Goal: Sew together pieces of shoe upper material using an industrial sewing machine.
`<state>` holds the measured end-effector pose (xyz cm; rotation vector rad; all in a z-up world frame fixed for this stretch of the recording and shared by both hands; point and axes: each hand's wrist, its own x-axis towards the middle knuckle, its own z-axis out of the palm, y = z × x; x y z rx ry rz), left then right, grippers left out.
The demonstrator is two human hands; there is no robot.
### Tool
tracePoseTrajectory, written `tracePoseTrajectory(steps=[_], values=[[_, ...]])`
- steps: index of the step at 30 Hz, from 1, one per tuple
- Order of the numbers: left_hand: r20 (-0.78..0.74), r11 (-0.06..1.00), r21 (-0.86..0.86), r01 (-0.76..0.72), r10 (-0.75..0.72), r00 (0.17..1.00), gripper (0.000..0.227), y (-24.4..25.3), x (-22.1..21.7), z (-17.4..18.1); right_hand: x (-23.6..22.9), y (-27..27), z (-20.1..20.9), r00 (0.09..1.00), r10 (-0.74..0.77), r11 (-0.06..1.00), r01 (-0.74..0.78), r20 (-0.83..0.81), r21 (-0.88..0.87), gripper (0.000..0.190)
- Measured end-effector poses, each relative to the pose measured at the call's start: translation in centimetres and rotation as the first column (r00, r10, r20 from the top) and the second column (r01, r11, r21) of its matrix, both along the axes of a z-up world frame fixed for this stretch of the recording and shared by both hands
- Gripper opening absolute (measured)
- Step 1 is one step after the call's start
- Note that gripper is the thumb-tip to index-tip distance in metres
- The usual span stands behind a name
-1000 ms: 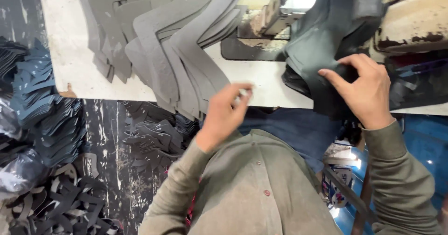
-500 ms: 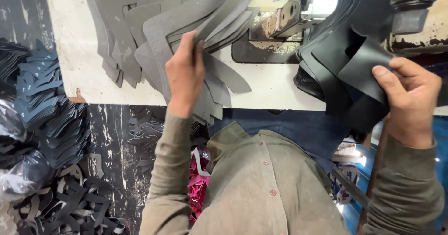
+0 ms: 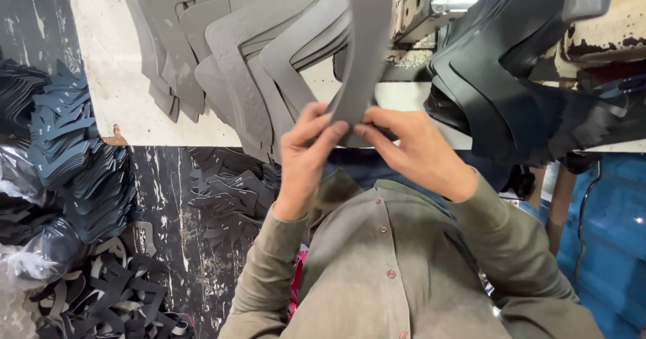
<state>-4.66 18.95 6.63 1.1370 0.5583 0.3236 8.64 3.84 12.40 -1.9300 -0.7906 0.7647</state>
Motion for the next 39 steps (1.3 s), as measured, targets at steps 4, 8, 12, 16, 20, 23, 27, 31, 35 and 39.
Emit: tracePoseTrajectory(steps=[4,8,12,16,20,23,27,31,35,39], values=[[0.057,0.986,0.027,0.163,-0.164,0.985,0.026,-0.4,0.9,-0.2,0.7,-1.4,0.0,0.993,0.118,0.989,-0.12,0.025,0.085,0.02],[0.081,0.918,-0.218,0.332,-0.322,0.943,0.042,0.5,4.5,2.9,2.4,-3.5,1.3,0.887,0.447,0.866,-0.461,-0.112,-0.191,0.019],[0.228,0.905,-0.106,0.413,-0.382,0.896,0.044,-0.6,7.2,2.7,3.4,-4.5,2.0,0.875,0.414,0.812,-0.479,-0.251,-0.332,0.025],[0.255,0.913,-0.051,0.406,-0.381,0.889,0.039,-1.8,8.9,2.6,2.9,-5.6,-0.4,0.893,0.362,0.873,-0.425,-0.266,-0.24,0.024],[0.189,0.925,0.013,0.38,-0.376,0.907,0.042,-2.3,9.9,3.0,2.1,-5.2,-2.8,0.916,0.277,0.955,-0.297,-0.289,-0.026,0.022],[0.199,0.911,0.23,0.342,-0.388,0.9,0.037,-2.2,10.4,3.4,1.5,-4.4,-4.3,0.943,0.234,0.971,-0.24,-0.235,0.005,0.022],[0.113,0.911,0.234,0.339,-0.372,0.921,0.042,-1.5,11.4,3.6,0.7,-3.4,-5.4,0.917,0.172,0.985,-0.149,-0.361,0.092,0.021],[0.167,0.917,0.154,0.368,-0.391,0.905,0.03,-0.8,11.9,2.4,0.3,-2.7,-5.2,0.942,0.11,0.994,-0.106,-0.316,0.031,0.018],[0.247,0.929,0.124,0.348,-0.369,0.896,0.028,-0.5,12.9,1.6,0.2,-2.8,-5.3,0.959,0.069,0.997,-0.072,-0.274,-0.001,0.016],[0.244,0.934,0.094,0.345,-0.358,0.901,0.033,0.0,14.0,0.4,0.4,-2.7,-4.7,0.977,0.039,0.996,-0.022,-0.211,0.082,0.015]])
